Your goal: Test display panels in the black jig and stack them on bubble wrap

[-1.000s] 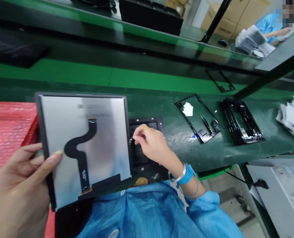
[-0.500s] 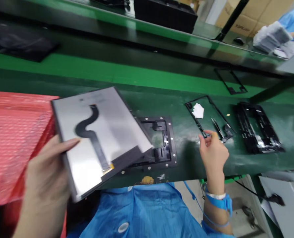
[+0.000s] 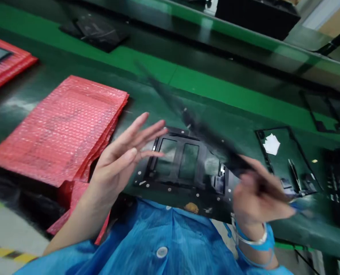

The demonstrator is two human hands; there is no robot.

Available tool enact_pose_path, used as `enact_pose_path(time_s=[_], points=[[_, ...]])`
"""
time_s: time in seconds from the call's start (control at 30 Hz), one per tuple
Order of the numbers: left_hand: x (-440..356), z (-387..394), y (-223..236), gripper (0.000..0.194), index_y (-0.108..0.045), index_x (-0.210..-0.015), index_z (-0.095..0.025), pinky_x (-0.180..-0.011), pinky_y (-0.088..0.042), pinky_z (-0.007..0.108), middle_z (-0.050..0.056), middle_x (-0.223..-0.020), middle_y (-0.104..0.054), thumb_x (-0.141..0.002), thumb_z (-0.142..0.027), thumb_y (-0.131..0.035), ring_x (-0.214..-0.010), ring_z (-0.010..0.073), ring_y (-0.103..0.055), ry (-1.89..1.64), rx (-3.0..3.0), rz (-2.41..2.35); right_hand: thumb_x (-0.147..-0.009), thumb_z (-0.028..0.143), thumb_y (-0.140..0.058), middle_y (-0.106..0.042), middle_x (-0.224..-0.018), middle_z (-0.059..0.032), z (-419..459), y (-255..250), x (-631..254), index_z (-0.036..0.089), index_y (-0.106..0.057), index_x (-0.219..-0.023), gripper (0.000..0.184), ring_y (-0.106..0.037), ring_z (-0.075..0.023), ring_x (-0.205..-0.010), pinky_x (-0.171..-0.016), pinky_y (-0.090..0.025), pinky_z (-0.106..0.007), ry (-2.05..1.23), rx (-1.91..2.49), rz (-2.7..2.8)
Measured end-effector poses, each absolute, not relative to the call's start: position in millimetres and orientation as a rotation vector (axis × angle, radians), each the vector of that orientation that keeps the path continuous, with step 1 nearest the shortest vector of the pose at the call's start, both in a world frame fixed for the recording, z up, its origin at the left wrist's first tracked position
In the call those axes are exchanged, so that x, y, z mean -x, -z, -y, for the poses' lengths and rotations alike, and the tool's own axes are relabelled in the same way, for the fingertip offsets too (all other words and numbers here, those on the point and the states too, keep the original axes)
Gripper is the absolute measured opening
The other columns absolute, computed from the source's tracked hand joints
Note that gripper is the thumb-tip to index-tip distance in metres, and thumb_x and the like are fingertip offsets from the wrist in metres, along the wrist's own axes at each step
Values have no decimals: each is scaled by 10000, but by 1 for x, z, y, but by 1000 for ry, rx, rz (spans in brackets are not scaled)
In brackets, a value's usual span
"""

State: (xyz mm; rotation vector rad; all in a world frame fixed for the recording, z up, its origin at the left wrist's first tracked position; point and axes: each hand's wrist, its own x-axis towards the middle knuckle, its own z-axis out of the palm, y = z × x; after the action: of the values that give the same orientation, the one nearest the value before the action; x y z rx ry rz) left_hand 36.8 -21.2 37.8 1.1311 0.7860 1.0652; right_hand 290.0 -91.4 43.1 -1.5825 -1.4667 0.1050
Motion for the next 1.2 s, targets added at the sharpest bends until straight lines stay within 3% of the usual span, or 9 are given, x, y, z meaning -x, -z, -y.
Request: enact_pose_path(time_s=[0.07,0.17,0.27,0.37,0.53,0.7,0.83,1.2], points=[[-17,16,-20,596,-509,-1458,-324,-1021,-522,422,60,-1518,-502,-892,-439,-652,-1436,317,-422,-1160,-1276,-922,-927,446,-511,-717,-1188,-2,89,-44,-298,447,-720,-1122,286,-633,-342,-1205,-976,-520,-608,-40,1541,1137],[7,17,9,631,-480,-1486,-276,-1170,-366,460,90,-1548,-460,-905,-459,-647,-1464,298,-380,-1064,-1419,-1119,-754,418,-710,-731,-1140,-54,87,-40,-304,374,-766,-883,148,-654,-353,-1155,-938,-552,-548,-316,1695,728],[17,26,27,705,-456,-1509,-263,-1237,-224,490,106,-1587,-397,-894,-559,-633,-1488,307,-333,-813,-1530,-1175,-665,422,-743,-739,-1091,-93,88,-33,-307,341,-754,-866,217,-685,-371,-1075,-823,-580,-544,-649,1898,569],[17,34,33,765,-406,-1540,-280,-1246,-169,511,95,-1621,-333,-885,-613,-622,-1527,315,-238,-686,-1689,-1152,-609,387,-763,-741,-1049,-112,88,-23,-309,315,-747,-877,279,-698,-388,-1032,-765,-584,-537,-757,1938,544],[14,34,42,766,-344,-1567,-282,-1243,-160,516,104,-1612,-348,-917,-615,-574,-1534,300,-223,-698,-1854,-1106,-600,410,-779,-737,-1051,-111,85,-10,-314,306,-738,-968,385,-712,-381,-986,-759,-589,-525,-827,1969,621],[14,35,48,713,-322,-1570,-252,-1237,-176,515,121,-1625,-315,-959,-541,-550,-1540,273,-208,-671,-1960,-1117,-542,372,-809,-733,-913,-98,81,-10,-300,235,-717,-860,359,-720,-353,-937,-776,-603,-506,-794,1890,584],[12,37,47,670,-304,-1573,-241,-1230,-198,524,127,-1626,-309,-988,-477,-530,-1541,259,-206,-633,-2020,-1154,-491,362,-849,-708,-802,-53,79,-12,-290,179,-707,-868,443,-725,-303,-852,-784,-616,-480,-809,1780,568],[11,39,46,608,-387,-1540,-245,-1219,-243,525,121,-1627,-305,-983,-415,-563,-1541,261,-208,-607,-2111,-1181,-475,349,-863,-723,-820,-44,77,-15,-289,187,-734,-836,416,-725,-284,-809,-770,-618,-467,-763,1806,589]])
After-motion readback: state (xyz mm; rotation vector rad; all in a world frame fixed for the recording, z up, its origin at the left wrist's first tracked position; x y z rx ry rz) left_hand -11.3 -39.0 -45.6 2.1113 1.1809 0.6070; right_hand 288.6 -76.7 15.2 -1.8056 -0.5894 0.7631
